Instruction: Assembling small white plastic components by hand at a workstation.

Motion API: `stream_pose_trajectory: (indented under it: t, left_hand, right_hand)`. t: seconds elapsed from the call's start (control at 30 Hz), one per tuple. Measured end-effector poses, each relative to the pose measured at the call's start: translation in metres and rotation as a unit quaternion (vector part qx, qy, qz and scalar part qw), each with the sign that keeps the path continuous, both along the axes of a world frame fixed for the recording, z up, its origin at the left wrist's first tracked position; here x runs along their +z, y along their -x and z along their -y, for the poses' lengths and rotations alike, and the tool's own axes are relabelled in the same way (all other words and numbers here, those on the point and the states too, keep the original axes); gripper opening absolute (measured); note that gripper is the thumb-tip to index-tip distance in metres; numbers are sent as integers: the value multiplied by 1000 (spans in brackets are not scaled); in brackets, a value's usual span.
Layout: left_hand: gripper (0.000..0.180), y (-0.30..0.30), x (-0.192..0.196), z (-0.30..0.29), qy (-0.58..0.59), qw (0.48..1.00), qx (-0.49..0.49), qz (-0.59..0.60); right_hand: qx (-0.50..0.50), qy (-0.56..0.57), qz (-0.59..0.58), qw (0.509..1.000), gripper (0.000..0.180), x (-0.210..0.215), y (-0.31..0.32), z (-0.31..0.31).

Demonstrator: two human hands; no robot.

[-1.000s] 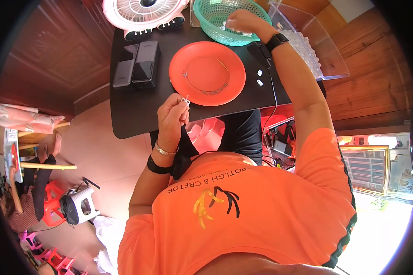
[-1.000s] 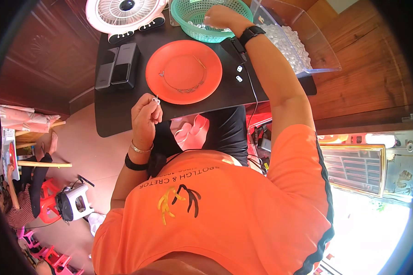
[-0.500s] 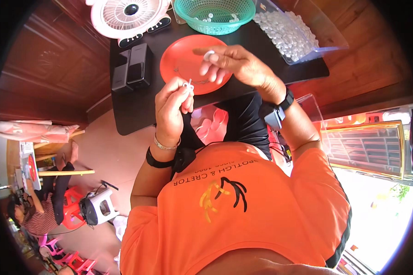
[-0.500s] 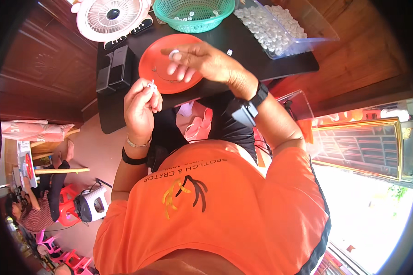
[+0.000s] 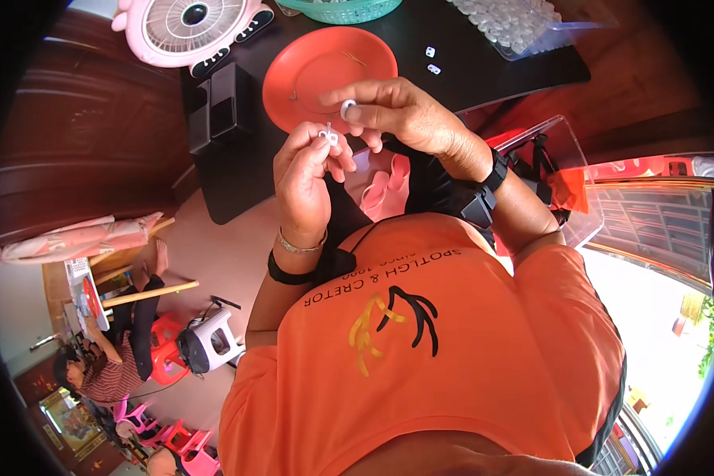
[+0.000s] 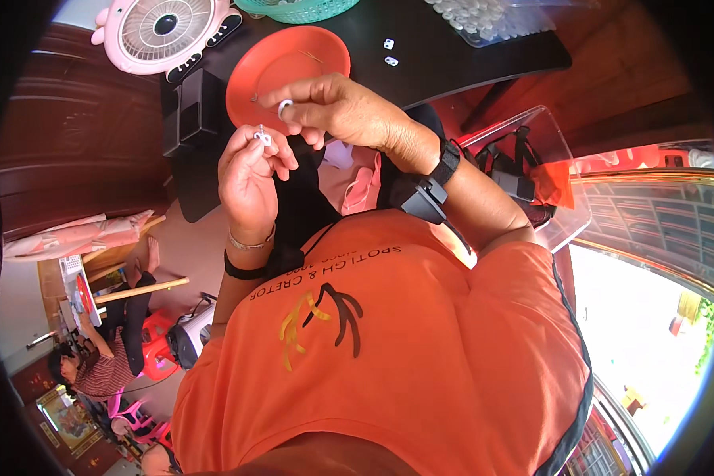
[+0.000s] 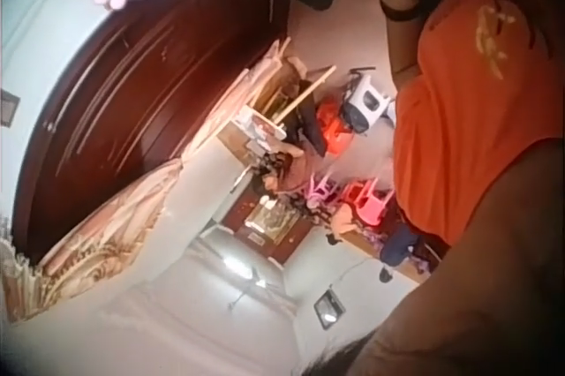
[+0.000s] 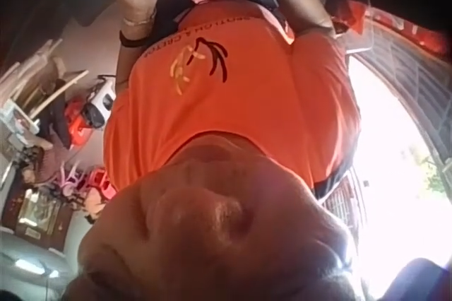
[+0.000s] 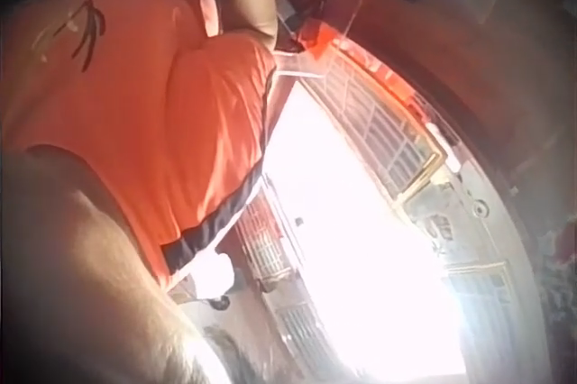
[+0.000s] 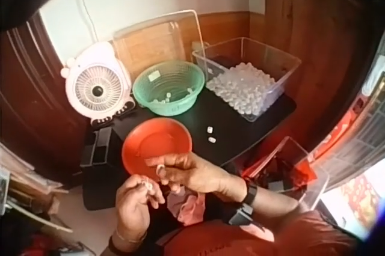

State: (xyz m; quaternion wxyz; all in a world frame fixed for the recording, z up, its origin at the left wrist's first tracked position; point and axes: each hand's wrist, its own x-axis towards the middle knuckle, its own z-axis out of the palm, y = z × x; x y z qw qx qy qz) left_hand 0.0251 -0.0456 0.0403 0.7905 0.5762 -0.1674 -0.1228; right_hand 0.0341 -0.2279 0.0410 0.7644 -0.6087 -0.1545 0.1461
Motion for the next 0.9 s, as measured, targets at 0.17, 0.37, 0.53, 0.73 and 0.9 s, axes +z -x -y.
stream_pose_trajectory:
  t: [0.17,0.37,0.53,0.73,0.9]
  left_hand:
    - [20,0,-3,-1,-29,999,-21,8]
    - [20,1,-2,0,-35,999,-11,-4]
    - [22,0,-4,1,-58,998,-30,6]
    - [23,-4,-7,-3,-30,999,-21,13]
    - [23,-5,-12,-7,8,1000,-8,8]
  right_hand:
    - [-45,1,23,999,21,-10,-4,4]
    - [-91,-4,21,996,20,-9,3,0]
    - [-107,-46,35,993,21,-22,4,-12]
    - [-106,-99,39,989,17,-21,10,-22]
    - [-110,-52,40,992,10,-26,8,-15]
